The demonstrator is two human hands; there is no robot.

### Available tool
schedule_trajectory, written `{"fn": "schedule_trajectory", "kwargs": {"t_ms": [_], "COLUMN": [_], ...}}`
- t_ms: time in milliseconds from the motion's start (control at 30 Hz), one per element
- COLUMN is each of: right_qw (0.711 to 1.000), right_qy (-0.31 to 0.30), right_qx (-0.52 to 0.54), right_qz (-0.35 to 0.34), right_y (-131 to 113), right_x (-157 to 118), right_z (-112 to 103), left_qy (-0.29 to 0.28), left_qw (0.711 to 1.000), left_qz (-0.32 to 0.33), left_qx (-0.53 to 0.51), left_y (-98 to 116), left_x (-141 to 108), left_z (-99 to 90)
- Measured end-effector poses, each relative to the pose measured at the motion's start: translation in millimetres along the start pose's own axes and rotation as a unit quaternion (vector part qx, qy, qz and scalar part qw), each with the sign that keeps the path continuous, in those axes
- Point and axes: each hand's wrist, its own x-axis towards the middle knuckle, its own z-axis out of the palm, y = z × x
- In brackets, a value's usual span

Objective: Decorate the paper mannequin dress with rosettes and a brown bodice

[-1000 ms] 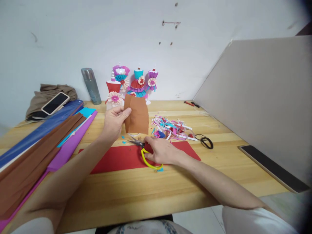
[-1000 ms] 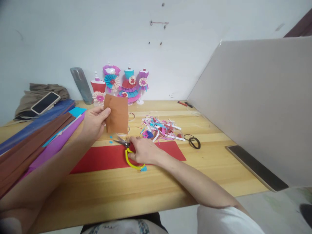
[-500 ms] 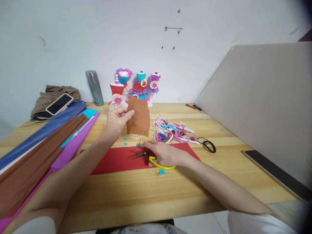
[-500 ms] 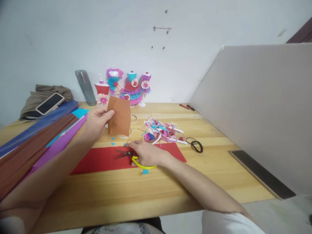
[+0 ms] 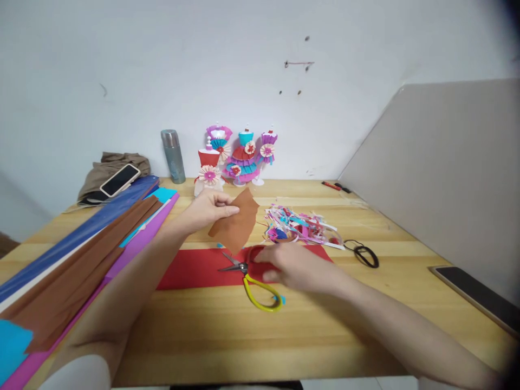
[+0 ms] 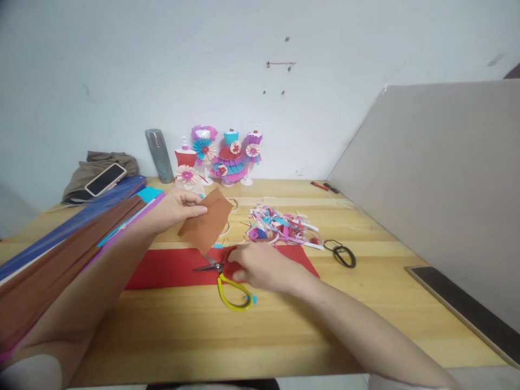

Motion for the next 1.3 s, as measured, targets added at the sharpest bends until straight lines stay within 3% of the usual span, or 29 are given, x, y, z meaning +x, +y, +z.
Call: {"fn": "schedule_trajectory", "kwargs": {"t_ms": [100,167,267,300,367,500,600,700,767,833,900,967,1067,1133,1200,1300], "right_qw": [0.976,0.919,0.811,0.79,0.776,0.783,0.787,0.832,0.897,0.959,0.96,0.94,0.917,0.909,0.907,0.916], "right_qy": [0.127,0.192,0.171,0.153,0.134,0.173,0.198,0.21,0.221,0.232,0.275,0.315,0.388,0.406,0.369,0.289], "right_qx": [0.17,0.34,0.559,0.594,0.616,0.597,0.584,0.514,0.382,0.16,-0.017,-0.075,0.01,0.095,0.176,0.248], "right_qz": [0.052,0.048,0.022,0.007,-0.017,-0.011,-0.005,-0.006,-0.004,0.003,0.055,0.104,0.093,-0.007,-0.097,-0.125], "right_y": [10,18,18,14,5,-6,0,18,32,46,57,60,48,32,16,1], "right_x": [8,18,31,34,40,47,45,39,35,33,33,35,38,42,51,69], "right_z": [-11,-11,-5,-2,1,6,6,0,-8,-17,-27,-38,-55,-64,-68,-67], "left_qy": [0.031,0.053,0.07,0.073,0.077,0.086,0.097,0.104,0.099,0.085,0.075,0.066,0.035,0.007,-0.019,-0.039], "left_qw": [0.999,0.996,0.991,0.99,0.989,0.986,0.982,0.981,0.983,0.986,0.991,0.996,0.999,1.0,0.999,0.998], "left_qz": [0.002,-0.005,-0.003,0.001,0.005,0.01,0.014,0.009,-0.002,-0.012,-0.015,-0.009,0.006,0.001,-0.014,-0.02], "left_qx": [-0.023,-0.068,-0.117,-0.124,-0.129,-0.142,-0.159,-0.163,-0.158,-0.143,-0.111,-0.066,-0.001,0.025,0.031,0.041], "left_y": [0,-3,-6,-6,-7,-6,-6,-8,-9,-10,-9,-7,-3,0,2,2], "left_x": [-2,-1,2,3,4,4,4,4,4,4,4,3,3,2,1,0], "left_z": [-8.2,-12.1,-14.2,-14.1,-13.4,-13.0,-15.0,-18.0,-19.6,-20.6,-20.8,-20.1,-16.8,-13.3,-9.6,-6.5]}}
